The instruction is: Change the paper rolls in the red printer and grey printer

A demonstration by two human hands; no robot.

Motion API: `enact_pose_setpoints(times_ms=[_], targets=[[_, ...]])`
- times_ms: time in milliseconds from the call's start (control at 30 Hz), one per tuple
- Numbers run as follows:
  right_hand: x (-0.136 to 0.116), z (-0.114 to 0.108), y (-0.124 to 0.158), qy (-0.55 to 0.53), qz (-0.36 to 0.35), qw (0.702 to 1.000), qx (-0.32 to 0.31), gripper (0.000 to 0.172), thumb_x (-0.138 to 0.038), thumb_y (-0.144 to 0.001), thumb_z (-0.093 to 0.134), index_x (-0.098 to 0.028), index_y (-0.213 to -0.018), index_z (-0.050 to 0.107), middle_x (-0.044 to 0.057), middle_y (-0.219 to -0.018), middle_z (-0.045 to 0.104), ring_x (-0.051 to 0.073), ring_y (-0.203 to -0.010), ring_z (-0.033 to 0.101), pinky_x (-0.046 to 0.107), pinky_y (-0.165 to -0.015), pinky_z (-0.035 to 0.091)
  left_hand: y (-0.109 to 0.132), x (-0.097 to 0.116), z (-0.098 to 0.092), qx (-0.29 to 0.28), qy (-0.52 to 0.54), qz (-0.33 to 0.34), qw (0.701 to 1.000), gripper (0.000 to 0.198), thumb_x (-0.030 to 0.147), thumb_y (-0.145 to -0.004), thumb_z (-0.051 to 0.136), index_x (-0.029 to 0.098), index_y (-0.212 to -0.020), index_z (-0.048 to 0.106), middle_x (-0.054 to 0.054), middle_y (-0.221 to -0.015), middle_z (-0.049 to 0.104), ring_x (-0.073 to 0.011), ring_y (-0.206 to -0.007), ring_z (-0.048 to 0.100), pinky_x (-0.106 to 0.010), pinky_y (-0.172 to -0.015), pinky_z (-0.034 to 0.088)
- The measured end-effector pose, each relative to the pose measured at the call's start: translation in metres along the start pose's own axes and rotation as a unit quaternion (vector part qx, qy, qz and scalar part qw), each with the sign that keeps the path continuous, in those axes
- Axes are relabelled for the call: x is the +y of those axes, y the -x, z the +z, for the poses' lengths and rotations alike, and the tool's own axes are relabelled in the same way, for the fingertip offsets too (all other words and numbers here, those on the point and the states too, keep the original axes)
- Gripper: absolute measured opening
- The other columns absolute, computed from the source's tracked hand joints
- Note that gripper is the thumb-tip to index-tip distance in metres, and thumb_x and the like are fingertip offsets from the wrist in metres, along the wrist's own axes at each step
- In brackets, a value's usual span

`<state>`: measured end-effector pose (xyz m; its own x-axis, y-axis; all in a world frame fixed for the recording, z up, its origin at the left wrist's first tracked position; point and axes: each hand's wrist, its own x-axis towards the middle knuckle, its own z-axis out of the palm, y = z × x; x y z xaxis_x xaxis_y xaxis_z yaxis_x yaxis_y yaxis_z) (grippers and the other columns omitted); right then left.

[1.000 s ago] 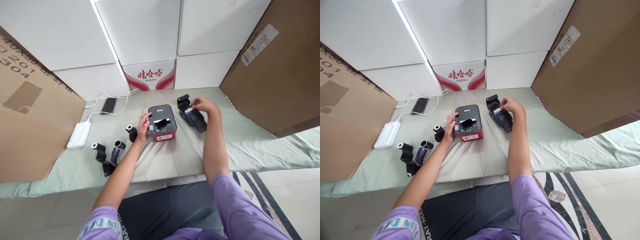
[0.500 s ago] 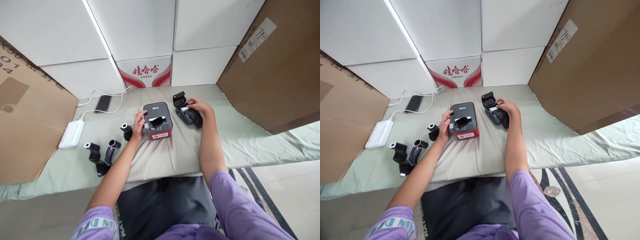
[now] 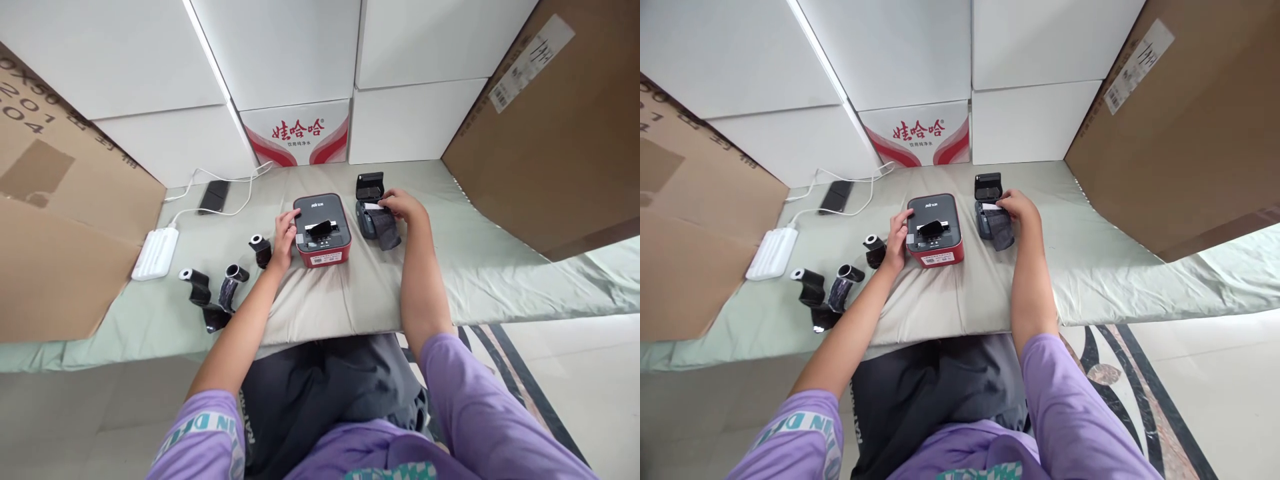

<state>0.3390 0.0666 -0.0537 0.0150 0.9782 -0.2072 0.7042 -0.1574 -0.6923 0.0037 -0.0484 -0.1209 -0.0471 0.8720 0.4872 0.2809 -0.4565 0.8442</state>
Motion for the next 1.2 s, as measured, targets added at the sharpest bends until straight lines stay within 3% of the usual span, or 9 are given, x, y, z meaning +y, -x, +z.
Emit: enact_pose_setpoints(times_ms=[100,200,300,367,533,733,1200], targets=[[0.001,0.005,0.005,-0.020,0.037,0.997,0.059,0.043,-0.042,-0.081,0.069,-0.016,-0.115,0.064,0.004,-0.075,0.060,0.017,-0.066,0.053,0.032,-0.065,0.051,0.000,0.001,0.000,-0.003,0.006,-0.004,1.000,0.064,0.072,-0.095,0.042,0.029,-0.139,0.060,-0.009,-0.137,0.050,-0.0269,-0.135,0.047,-0.044,-0.120,0.035],[0.010,0.013,0.006,-0.038,0.001,0.989,0.140,0.037,-0.049,-0.086,0.060,-0.016,-0.101,0.065,0.007,-0.086,0.064,0.020,-0.079,0.057,0.032,-0.076,0.051,0.000,0.002,0.000,-0.004,0.010,-0.004,1.000,0.064,0.072,-0.095,0.043,0.029,-0.138,0.060,-0.010,-0.137,0.051,-0.0262,-0.131,0.049,-0.044,-0.117,0.039],[0.024,0.024,0.004,-0.066,-0.051,0.972,0.221,0.029,-0.042,-0.092,0.048,-0.017,-0.088,0.063,0.006,-0.086,0.064,0.019,-0.087,0.058,0.029,-0.085,0.048,0.000,0.004,0.000,0.000,0.013,0.003,1.000,0.062,0.071,-0.096,0.042,0.028,-0.137,0.061,-0.010,-0.136,0.052,-0.0256,-0.131,0.049,-0.045,-0.118,0.038],[0.031,0.030,0.001,-0.100,-0.055,0.961,0.252,0.028,-0.035,-0.093,0.041,-0.018,-0.089,0.062,0.004,-0.081,0.061,0.018,-0.085,0.057,0.027,-0.083,0.047,0.000,0.005,0.000,0.000,0.013,0.004,1.000,0.061,0.069,-0.097,0.042,0.028,-0.137,0.061,-0.010,-0.136,0.052,-0.0254,-0.134,0.047,-0.045,-0.120,0.034],[0.032,0.034,-0.008,-0.151,-0.043,0.951,0.267,0.026,-0.035,-0.092,0.040,-0.020,-0.083,0.060,0.000,-0.071,0.050,0.018,-0.075,0.054,0.027,-0.077,0.047,0.000,0.005,0.000,-0.006,0.005,-0.003,1.000,0.060,0.066,-0.097,0.042,0.026,-0.137,0.061,-0.011,-0.134,0.051,-0.0264,-0.133,0.047,-0.044,-0.115,0.039],[0.035,0.033,-0.019,-0.150,-0.017,0.949,0.277,0.034,-0.040,-0.095,0.037,-0.019,-0.087,0.063,-0.001,-0.070,0.048,0.018,-0.071,0.051,0.027,-0.073,0.046,-0.001,0.002,0.002,0.005,0.002,-0.005,1.000,0.056,0.063,-0.097,0.042,0.027,-0.134,0.062,-0.010,-0.132,0.050,-0.0257,-0.127,0.050,-0.040,-0.109,0.043],[0.043,0.036,-0.028,-0.187,-0.052,0.941,0.278,0.024,-0.032,-0.091,0.044,-0.020,-0.076,0.058,-0.002,-0.065,0.043,0.016,-0.067,0.045,0.026,-0.068,0.042,0.004,0.007,0.005,0.021,0.001,-0.004,1.000,0.051,0.058,-0.098,0.043,0.030,-0.135,0.062,-0.008,-0.133,0.052,-0.0262,-0.124,0.050,-0.041,-0.109,0.042]])
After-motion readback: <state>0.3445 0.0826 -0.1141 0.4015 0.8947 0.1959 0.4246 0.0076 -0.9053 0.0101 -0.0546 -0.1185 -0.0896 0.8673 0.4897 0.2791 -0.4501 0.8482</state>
